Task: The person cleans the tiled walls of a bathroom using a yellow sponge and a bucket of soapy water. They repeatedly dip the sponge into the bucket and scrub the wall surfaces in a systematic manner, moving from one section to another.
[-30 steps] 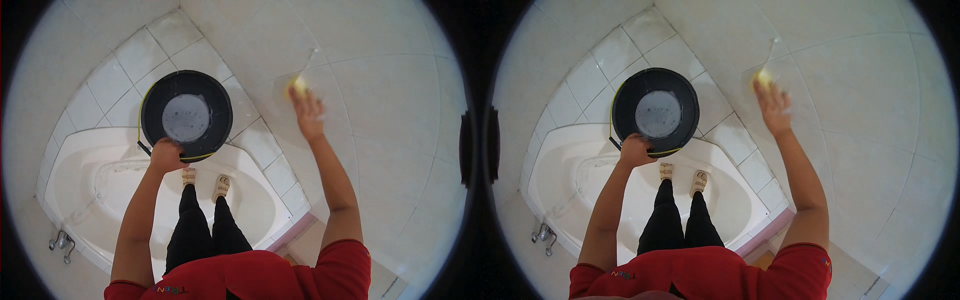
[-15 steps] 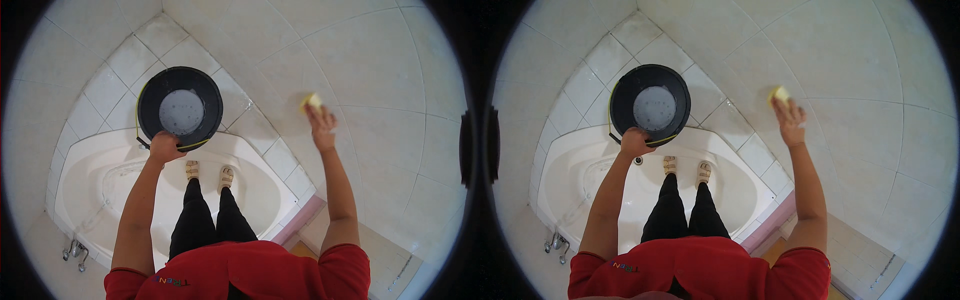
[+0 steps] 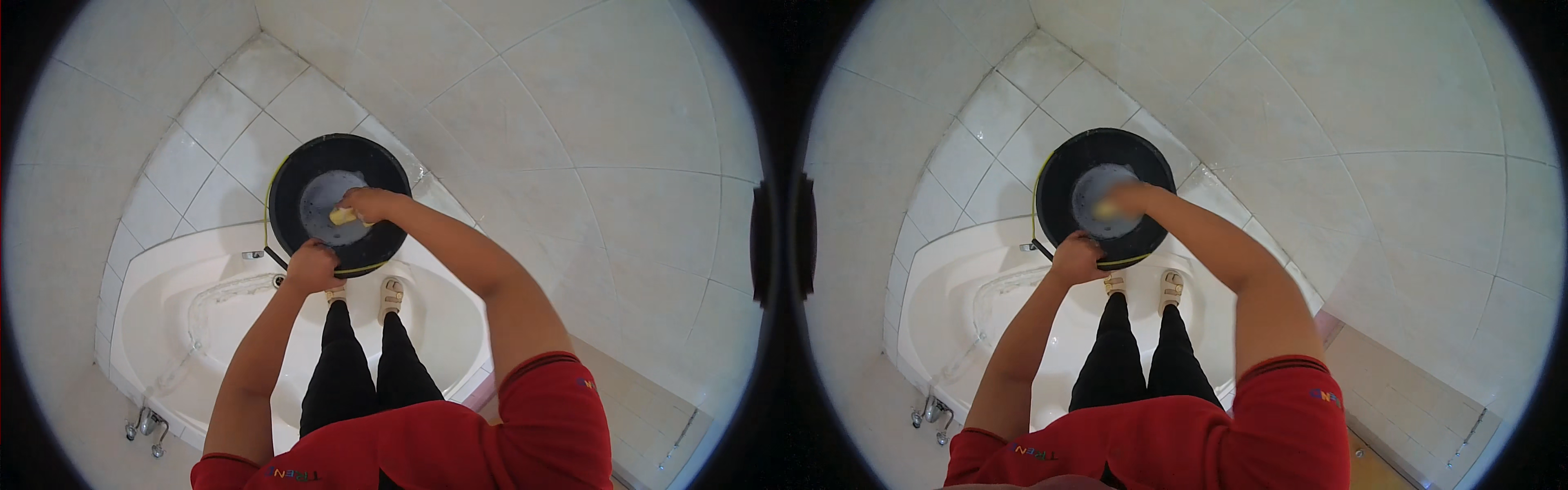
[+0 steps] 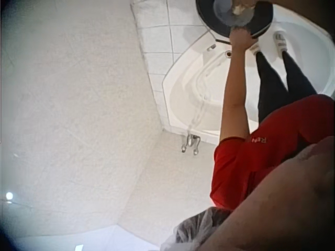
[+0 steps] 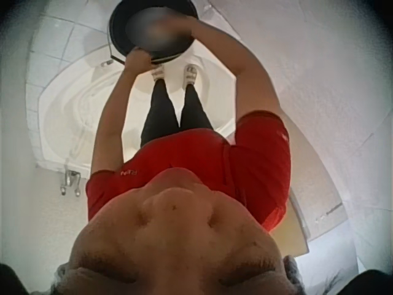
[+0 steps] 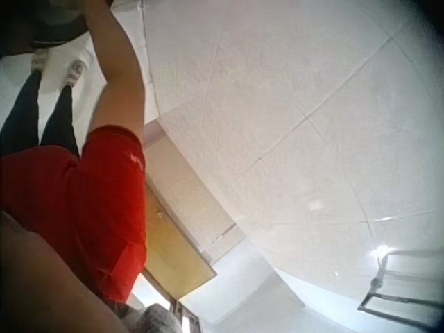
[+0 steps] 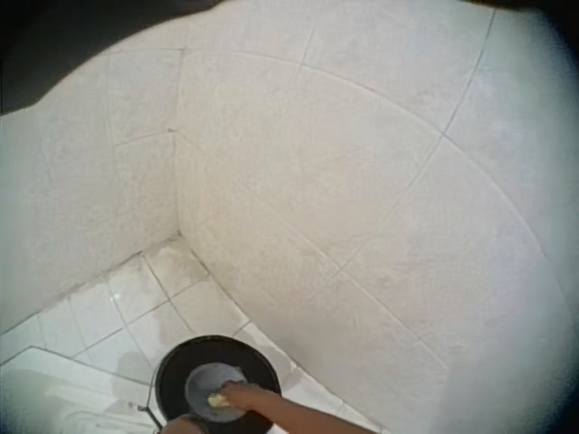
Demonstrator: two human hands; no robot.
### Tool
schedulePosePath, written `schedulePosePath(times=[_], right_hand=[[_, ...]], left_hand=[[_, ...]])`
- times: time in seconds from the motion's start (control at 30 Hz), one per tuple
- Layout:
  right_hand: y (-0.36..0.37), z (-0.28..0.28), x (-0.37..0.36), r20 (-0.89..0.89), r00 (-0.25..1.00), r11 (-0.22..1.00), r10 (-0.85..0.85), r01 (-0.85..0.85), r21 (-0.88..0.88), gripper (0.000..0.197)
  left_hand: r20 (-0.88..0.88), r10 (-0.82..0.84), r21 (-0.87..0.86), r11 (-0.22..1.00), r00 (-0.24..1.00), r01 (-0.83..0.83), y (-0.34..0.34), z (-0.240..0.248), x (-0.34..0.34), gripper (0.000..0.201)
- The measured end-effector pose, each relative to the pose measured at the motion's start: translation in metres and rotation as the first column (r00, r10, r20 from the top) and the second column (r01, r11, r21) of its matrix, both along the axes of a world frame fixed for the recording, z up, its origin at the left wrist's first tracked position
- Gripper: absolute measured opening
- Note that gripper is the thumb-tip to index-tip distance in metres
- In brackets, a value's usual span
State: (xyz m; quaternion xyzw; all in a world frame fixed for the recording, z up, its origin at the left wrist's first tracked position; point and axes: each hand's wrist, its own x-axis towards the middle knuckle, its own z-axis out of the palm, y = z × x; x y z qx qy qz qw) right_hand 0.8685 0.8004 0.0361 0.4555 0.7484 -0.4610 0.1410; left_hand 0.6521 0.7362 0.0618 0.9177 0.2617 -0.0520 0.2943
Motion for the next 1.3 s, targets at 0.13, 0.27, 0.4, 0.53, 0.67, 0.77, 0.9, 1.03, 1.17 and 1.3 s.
schedulePosePath(times=[0.13, 0.27, 0.4, 0.53, 0.67, 0.77, 0.9, 1.03, 1.17, 1.3], right_hand=[[-0.019, -0.087, -0.009, 0.37, 0.843, 0.915, -0.391, 0.4, 0.058, 0.05], [-0.057, -0.135, -0.032, 0.554, 0.745, 0.911, -0.372, 0.408, 0.063, 0.053], [-0.048, -0.121, -0.007, 0.171, 0.943, 0.946, -0.285, 0.306, -0.109, 0.051], [-0.027, -0.006, 0.019, -0.366, 0.633, 0.696, -0.683, 0.715, -0.062, 0.049], [-0.024, 0.092, 0.041, -0.546, -0.253, 0.091, -0.799, 0.846, -0.525, 0.04], [-0.031, 0.084, 0.071, -0.253, -0.821, -0.164, -0.512, 0.383, -0.909, 0.032], [-0.056, 0.034, 0.164, -0.194, -0.981, -0.163, -0.017, 0.194, -0.967, 0.024], [-0.17, -0.065, 0.252, -0.169, -0.96, -0.356, 0.223, 0.081, -0.931, 0.019], [-0.181, -0.065, 0.264, -0.247, -0.828, -0.52, 0.503, -0.062, -0.852, 0.02], [-0.106, -0.092, 0.217, -0.001, -0.925, -0.43, 0.379, -0.176, -0.885, 0.03]], left_hand=[[0.093, -0.041, 0.042, 0.998, 0.995, 0.038, -0.002, -0.009, 0.007, 0.033], [0.024, -0.1, 0.005, 0.995, 0.995, 0.1, 0.006, 0.002, 0.024, 0.033], [0.028, -0.097, -0.006, 0.995, 0.995, 0.097, 0.006, -0.002, 0.026, 0.034], [0.039, -0.066, 0.012, 0.998, 0.997, 0.066, 0.004, -0.004, 0.025, 0.034], [0.048, -0.046, 0.017, 0.999, 0.998, 0.045, 0.003, 0.005, 0.028, 0.033], [0.007, -0.052, 0.008, 0.999, 0.999, 0.052, 0.002, 0.008, 0.03, 0.034], [0.054, -0.032, 0.022, 0.999, 0.998, 0.031, 0.0, 0.007, 0.031, 0.031], [0.061, -0.064, 0.026, 0.998, 0.996, 0.063, -0.002, 0.008, 0.036, 0.029], [0.041, -0.043, 0.037, 0.998, 0.998, 0.041, -0.002, 0.006, 0.037, 0.03], [0.089, -0.066, 0.074, 0.995, 0.994, 0.06, -0.003, 0.0, 0.035, 0.03]])
